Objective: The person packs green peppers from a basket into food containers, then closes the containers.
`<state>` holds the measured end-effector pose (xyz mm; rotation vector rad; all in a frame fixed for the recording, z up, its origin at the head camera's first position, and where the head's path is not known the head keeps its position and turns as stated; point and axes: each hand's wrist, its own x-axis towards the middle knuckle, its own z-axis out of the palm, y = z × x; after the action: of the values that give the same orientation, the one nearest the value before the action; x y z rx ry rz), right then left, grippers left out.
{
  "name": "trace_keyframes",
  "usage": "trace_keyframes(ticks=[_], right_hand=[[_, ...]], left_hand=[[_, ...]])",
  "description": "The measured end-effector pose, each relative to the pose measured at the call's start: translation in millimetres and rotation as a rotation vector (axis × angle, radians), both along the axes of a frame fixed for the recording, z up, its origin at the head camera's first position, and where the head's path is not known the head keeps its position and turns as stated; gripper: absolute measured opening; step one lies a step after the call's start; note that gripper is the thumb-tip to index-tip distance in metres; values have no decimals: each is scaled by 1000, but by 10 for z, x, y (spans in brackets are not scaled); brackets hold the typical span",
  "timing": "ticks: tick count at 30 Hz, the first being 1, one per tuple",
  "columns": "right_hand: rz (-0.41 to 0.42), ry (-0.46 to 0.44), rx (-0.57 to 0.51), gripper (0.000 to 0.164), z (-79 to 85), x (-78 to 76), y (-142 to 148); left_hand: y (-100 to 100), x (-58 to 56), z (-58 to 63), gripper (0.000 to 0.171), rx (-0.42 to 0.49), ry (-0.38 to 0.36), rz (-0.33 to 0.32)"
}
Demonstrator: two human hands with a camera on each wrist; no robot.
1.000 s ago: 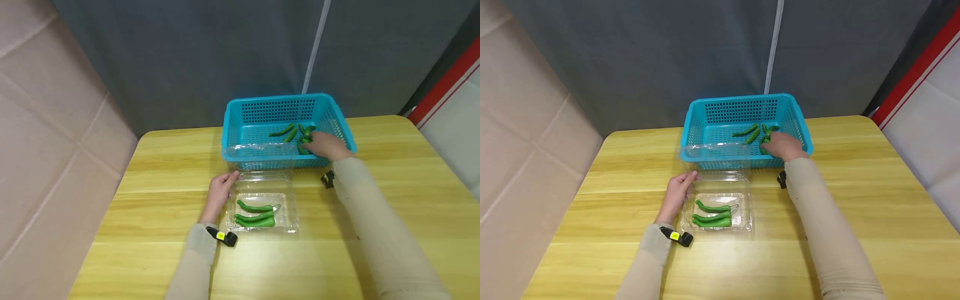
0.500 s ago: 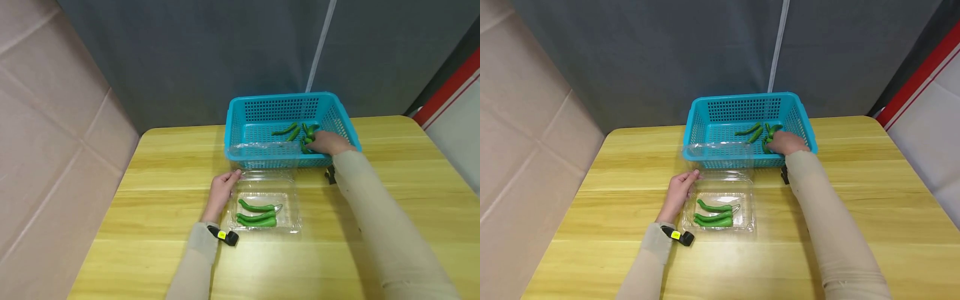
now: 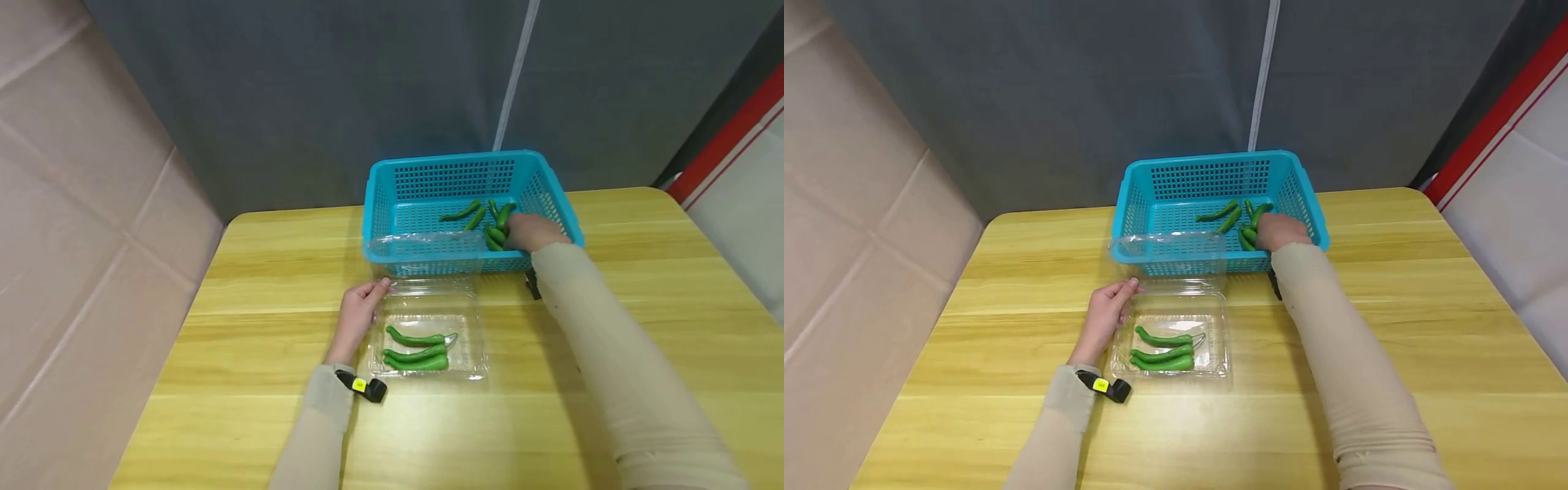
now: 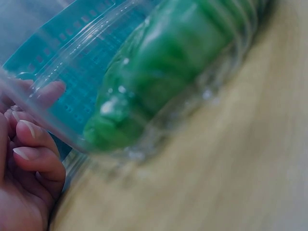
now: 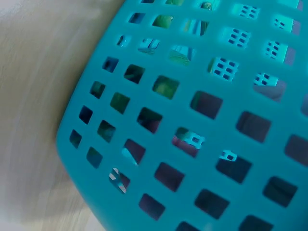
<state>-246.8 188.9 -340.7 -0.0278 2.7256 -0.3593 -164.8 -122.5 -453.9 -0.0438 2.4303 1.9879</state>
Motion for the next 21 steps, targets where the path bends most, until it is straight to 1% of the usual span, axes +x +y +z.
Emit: trace_keyframes(ticks=[5,9,12,14,16,19,21], right_hand=[[-15,-13,17,16,5,-1,-6],[-2,-27,15,17,-2,-7,2],[-3,-39,14,18,-20,-22,13],[-19,-49,20,26,-33,-38,10],[-36,-65,31,38,-46,-52,1],[-55,-84,43,54,-64,-65,-8],[-52,-90,47,58,-73,-67,-9]], left_hand=[[1,1,-3,44,-5,2,1],[-5,4,2,43,-7,-3,-3],[10,61,138,40,-9,-15,-23],[23,100,235,38,-11,-22,-34],[37,136,322,36,-12,-25,-42],[40,136,324,36,-13,-22,-42],[40,137,318,35,-11,-20,-41]])
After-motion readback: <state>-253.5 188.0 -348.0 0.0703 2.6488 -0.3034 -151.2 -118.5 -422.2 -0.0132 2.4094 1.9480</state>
